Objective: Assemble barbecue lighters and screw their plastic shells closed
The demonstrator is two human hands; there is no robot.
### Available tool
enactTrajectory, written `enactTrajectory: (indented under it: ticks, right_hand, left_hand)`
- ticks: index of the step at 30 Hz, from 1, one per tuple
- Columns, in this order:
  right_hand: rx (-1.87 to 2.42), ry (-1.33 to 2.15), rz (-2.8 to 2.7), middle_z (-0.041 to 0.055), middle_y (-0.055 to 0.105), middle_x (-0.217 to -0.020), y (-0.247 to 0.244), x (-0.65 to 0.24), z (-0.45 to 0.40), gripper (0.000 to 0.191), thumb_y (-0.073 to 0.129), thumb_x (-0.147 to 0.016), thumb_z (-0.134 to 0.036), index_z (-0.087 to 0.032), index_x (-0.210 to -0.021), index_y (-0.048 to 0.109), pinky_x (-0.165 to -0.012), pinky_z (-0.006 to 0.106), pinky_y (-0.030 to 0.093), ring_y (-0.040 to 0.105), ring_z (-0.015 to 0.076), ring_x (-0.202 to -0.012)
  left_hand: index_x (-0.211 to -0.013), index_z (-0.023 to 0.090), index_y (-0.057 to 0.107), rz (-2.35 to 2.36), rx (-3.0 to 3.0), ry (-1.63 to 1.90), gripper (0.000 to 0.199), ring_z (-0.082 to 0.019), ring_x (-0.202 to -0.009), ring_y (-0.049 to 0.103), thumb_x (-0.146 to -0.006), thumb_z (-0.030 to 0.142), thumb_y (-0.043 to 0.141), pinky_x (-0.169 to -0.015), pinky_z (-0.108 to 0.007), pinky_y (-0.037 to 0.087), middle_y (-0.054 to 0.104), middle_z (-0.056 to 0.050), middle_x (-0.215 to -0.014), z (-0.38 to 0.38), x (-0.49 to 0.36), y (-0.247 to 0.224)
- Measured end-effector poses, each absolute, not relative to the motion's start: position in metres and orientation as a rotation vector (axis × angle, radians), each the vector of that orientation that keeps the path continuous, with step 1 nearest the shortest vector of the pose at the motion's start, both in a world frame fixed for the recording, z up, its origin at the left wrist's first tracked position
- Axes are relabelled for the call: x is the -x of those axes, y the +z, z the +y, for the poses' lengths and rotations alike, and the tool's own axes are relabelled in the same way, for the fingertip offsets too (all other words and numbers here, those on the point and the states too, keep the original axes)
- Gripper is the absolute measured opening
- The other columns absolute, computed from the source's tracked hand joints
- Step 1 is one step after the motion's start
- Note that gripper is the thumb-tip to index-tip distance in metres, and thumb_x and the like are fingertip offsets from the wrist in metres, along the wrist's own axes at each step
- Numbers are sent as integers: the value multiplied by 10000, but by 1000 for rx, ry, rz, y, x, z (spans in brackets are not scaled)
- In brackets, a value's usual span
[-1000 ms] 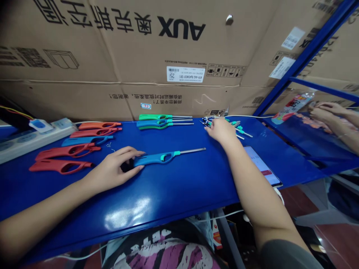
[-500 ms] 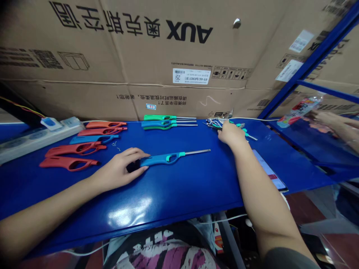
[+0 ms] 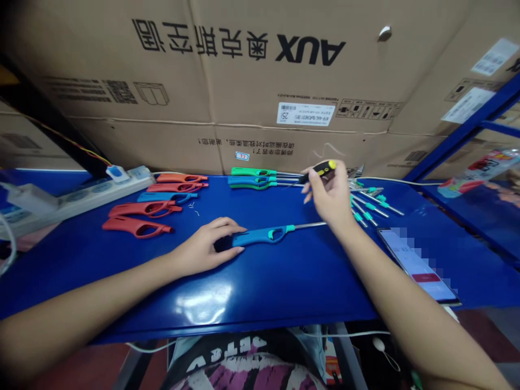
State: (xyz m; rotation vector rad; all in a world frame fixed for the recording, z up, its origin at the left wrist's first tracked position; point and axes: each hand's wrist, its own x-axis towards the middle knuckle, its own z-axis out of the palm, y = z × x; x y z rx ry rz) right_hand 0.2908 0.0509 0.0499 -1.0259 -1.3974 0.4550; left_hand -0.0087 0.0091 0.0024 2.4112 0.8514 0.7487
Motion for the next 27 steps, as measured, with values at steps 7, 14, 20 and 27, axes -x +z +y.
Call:
enactTrajectory:
  ticks: [7, 14, 20, 27]
  right_hand:
    - [857, 1207, -1376, 28, 697, -954, 42, -191, 38, 322, 723, -850, -475, -210, -959, 577, -561, 284, 630, 688, 126, -671]
    - [761, 1409, -1474, 18, 685, -1000, 25, -145, 47, 326, 739, -844, -480, -221, -966, 585, -674, 275, 634, 720, 127, -768]
    - [734, 1324, -1541, 26, 680, -1034, 23, -146, 42, 300, 709, -878, -479, -231, -1008, 603, -732, 308, 636, 714, 136, -803]
    - [677, 1323, -1393, 25, 699, -1102, 32, -162, 40, 257, 709, -891, -431, -238, -1027, 607, -785, 301, 617, 737, 148, -859]
  left_hand:
    - [-1318, 160, 623, 760, -2444, 707, 399, -238, -1160, 601, -936, 276, 623, -1055, -397, 499, 643, -121, -1219, 4, 10, 2]
    - [-1319, 150, 618, 681, -2525, 660, 395, -252, -1242, 580, -934, 240, 625, -1143, -421, 422, 659, -123, -1292, 4, 13, 5]
    - [-1286, 174, 632, 676, -2545, 657, 361, -272, -1253, 581, -938, 270, 625, -1124, -451, 437, 669, -125, -1299, 5, 14, 5]
    - [-1255, 163, 650, 699, -2515, 662, 341, -253, -1117, 630, -943, 299, 628, -1034, -417, 495, 701, -117, -1190, 5, 15, 4]
